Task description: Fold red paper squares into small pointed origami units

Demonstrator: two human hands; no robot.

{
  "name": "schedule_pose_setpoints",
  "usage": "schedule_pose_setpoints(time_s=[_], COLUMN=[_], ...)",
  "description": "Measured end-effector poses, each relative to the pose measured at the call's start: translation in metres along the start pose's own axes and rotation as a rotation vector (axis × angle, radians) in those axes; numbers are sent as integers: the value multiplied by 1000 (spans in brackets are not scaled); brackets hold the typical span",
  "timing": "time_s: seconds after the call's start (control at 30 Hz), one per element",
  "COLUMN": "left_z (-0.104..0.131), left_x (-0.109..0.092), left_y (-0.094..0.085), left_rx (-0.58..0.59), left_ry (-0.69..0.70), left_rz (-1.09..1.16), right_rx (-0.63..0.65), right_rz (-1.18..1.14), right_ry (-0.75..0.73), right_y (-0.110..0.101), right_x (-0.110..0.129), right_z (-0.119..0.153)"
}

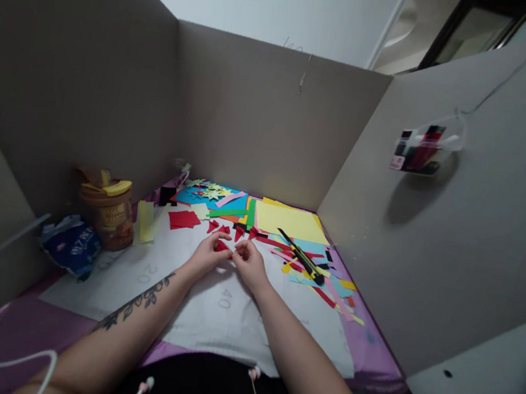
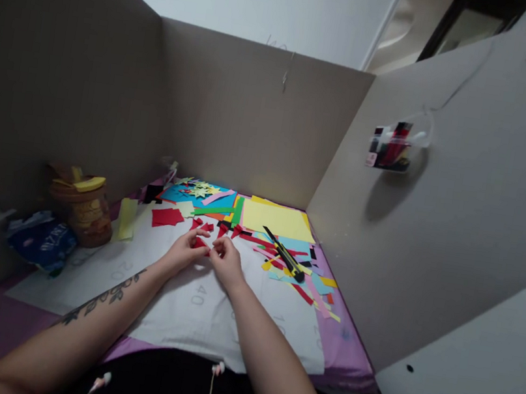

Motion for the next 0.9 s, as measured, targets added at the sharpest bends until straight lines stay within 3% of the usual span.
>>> schedule_pose_setpoints(time_s=[0.23, 0.4, 0.53, 0.63, 0.8, 0.9], left_z=[-2, -5, -2, 1, 0, -2], left_x=[4, 2, 8, 5, 2, 0], left_y=[-1, -10, 3, 12, 11, 7], left_rx=[-30, -148, -14, 86, 83, 59], left_ry=[9, 55, -32, -6, 62, 112], left_rz=[42, 154, 97, 44, -11, -90], right_rx=[26, -3, -35, -1, 151, 71], right_rz=[-28, -138, -336, -430, -320, -297], right_ry=[33, 169, 232, 295, 277, 256], right_y=[3, -1, -6, 0, 14, 7], right_x=[-10, -26, -35, -38, -30, -28], right_z=[-4, -8, -12, -11, -5, -5])
Point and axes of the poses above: each hand's wrist, its own z-axis away from the middle knuckle, its own y-axis out of the palm, x = y × z, the point moved 8 cm from there along -z, towards the middle knuckle, and after that the axes turned 7 degrees about y, right-handed, at the moved point
